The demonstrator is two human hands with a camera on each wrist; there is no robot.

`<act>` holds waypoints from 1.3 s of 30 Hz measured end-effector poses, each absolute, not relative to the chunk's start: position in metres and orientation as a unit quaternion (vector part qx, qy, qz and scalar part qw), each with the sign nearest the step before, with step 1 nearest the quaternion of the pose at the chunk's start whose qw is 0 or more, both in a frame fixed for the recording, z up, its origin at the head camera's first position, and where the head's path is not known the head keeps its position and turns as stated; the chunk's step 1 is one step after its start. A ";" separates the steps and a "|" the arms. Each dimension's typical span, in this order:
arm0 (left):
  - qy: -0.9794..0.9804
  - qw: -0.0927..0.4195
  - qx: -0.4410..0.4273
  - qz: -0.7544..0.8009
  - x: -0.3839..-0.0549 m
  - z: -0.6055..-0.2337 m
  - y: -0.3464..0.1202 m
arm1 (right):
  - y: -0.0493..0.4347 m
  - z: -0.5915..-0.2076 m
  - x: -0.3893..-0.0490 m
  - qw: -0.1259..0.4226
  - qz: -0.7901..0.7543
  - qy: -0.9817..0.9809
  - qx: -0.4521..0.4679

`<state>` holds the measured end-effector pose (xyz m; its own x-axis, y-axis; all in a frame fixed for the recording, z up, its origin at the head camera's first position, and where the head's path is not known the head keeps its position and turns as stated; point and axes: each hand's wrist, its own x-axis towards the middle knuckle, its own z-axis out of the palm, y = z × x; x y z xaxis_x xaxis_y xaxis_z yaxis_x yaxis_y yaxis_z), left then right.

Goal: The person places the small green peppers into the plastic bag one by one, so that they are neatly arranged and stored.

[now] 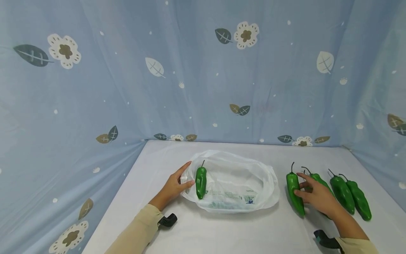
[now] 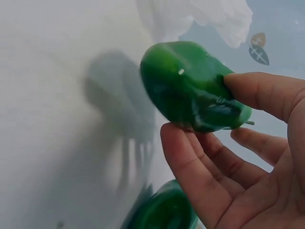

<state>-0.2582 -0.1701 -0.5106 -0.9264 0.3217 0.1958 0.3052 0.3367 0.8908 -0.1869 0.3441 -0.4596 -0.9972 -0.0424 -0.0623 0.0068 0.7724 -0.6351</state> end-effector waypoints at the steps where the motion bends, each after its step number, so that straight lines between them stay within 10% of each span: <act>1: 0.817 0.007 0.192 0.543 -0.258 -0.511 -0.170 | 0.344 -0.459 -0.188 0.037 -0.340 0.940 -0.011; 39: 0.809 0.010 0.198 0.553 -0.259 -0.511 -0.171 | 0.304 -0.441 -0.203 0.012 -0.430 0.902 -0.046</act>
<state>-0.2590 -0.1711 -0.5112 -0.9213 0.3312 0.2035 0.3098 0.3092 0.8991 -0.2031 0.3038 -0.4410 -0.9954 -0.0938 0.0173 -0.0725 0.6263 -0.7762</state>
